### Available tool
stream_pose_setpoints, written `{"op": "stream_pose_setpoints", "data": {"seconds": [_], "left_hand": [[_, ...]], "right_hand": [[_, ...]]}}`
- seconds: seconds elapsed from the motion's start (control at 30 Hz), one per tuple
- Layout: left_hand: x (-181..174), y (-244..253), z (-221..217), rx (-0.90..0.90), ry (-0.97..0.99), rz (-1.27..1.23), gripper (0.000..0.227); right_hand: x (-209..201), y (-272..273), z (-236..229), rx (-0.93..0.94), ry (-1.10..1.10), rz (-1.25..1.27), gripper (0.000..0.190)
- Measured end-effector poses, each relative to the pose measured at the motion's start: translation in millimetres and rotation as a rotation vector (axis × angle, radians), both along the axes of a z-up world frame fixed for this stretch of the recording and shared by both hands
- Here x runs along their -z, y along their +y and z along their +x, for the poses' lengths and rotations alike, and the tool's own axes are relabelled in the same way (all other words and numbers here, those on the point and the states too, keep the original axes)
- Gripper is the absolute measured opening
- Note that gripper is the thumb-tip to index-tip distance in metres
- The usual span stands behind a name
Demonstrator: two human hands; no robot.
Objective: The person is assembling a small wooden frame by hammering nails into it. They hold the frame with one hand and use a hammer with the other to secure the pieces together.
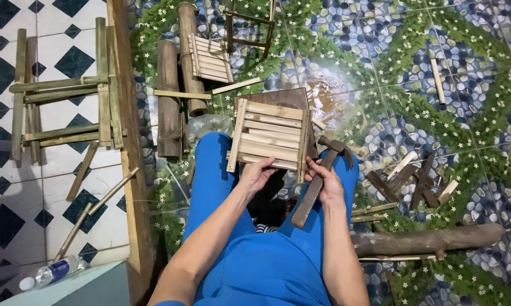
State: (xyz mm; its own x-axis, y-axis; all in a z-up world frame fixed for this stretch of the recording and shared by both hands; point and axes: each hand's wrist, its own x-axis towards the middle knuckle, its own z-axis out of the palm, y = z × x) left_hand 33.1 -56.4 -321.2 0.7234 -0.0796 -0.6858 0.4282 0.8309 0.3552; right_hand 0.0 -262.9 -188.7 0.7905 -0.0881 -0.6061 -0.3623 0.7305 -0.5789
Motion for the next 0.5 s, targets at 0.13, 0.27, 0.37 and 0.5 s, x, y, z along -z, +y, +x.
{"op": "stream_pose_setpoints", "data": {"seconds": [0.13, 0.27, 0.37, 0.5], "left_hand": [[-6.8, 1.3, -0.3, -0.012, 0.006, -0.012, 0.088], [-12.0, 0.3, -0.6, -0.019, -0.001, -0.025, 0.090], [-6.6, -0.2, -0.3, -0.018, -0.004, -0.032, 0.092], [-7.3, -0.3, 0.3, -0.011, 0.002, -0.023, 0.088]], "right_hand": [[3.9, -1.3, 1.0, -0.007, -0.009, 0.013, 0.025], [-6.7, 3.3, -1.6, -0.008, -0.001, -0.015, 0.025], [-1.3, 3.8, -2.1, -0.018, 0.007, -0.051, 0.025], [28.2, -4.4, -1.0, -0.010, 0.013, -0.117, 0.029]]}}
